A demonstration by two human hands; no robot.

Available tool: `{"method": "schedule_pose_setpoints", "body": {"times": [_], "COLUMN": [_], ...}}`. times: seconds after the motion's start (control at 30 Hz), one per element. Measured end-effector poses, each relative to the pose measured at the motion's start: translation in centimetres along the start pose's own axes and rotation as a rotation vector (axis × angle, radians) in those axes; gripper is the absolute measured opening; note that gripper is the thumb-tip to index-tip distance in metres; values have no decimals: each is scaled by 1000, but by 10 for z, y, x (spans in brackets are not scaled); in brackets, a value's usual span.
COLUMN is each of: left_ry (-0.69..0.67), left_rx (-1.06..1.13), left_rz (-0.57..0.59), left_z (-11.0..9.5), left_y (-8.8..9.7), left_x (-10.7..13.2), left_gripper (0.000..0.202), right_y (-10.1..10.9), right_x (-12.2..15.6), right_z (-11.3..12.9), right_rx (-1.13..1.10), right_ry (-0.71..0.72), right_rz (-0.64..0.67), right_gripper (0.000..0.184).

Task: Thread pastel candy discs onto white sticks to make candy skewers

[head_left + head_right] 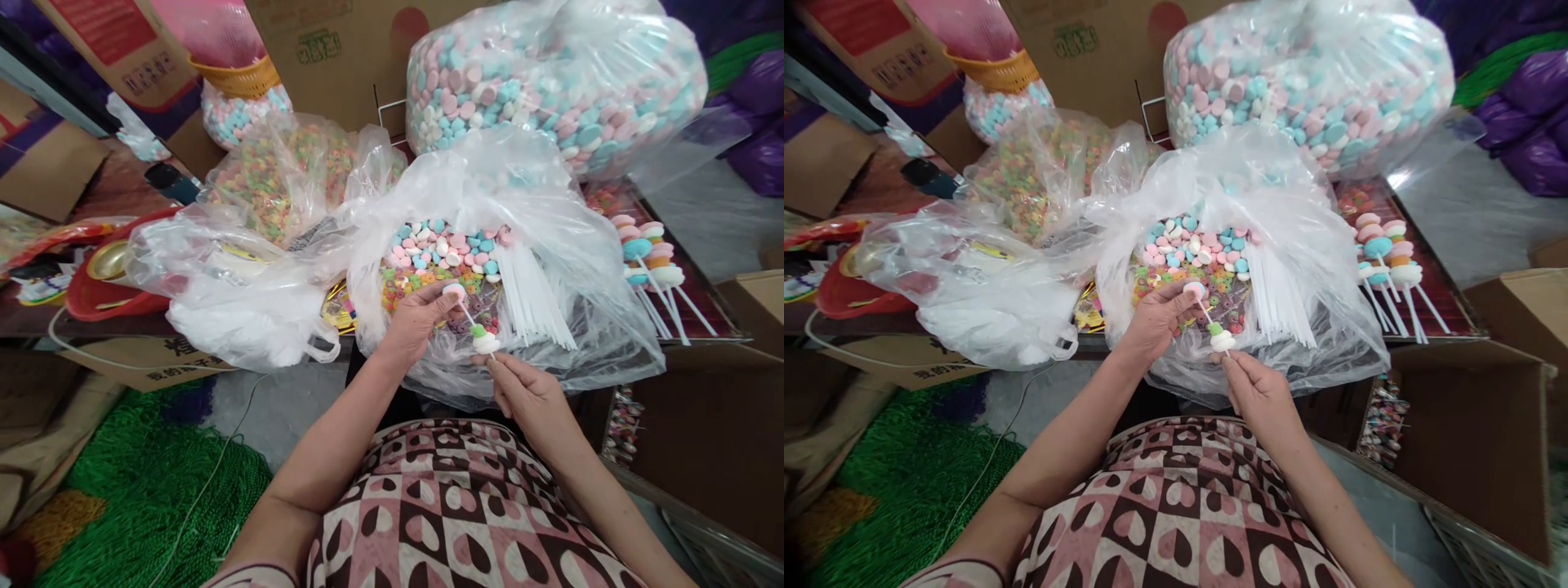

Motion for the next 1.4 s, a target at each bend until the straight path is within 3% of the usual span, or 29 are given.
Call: {"method": "schedule_pose_setpoints", "body": {"times": [0.13,0.37,0.6,0.8,1.17,1.27,1.4], "left_ry": [-72,-46,-111,-160,-603,-585,-498], "left_rx": [-69,-87,-151,-387,-958,-980,-829], "left_rz": [-59,-4,-118,-111,-22,-17,-51], "left_z": [0,3,-1,-2,-28,-27,-19], "left_y": [10,6,14,13,-9,-13,-10], "left_x": [-2,5,4,8,29,31,29], "left_gripper": [41,39,31,30,27,26,26], "right_y": [-2,-1,0,-3,-1,-2,-4], "right_x": [1,-1,5,6,5,7,10], "right_z": [0,-7,0,0,-10,-11,-5], "right_rx": [3,-17,-6,14,-74,-117,-124], "right_ry": [2,-7,-51,-81,-102,-86,-57], "right_rz": [16,1,2,35,26,27,-7], "right_gripper": [45,44,45,49,45,42,40]}}
Point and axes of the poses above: each hand's wrist, its own x-axis away from the middle knuckle, its own y-axis out of the back of the hand, z = x × y, the point moved 8 cm from there along -x, towards the middle knuckle, and after that the axes turned 1 degree about y, right-handed, at the moved point
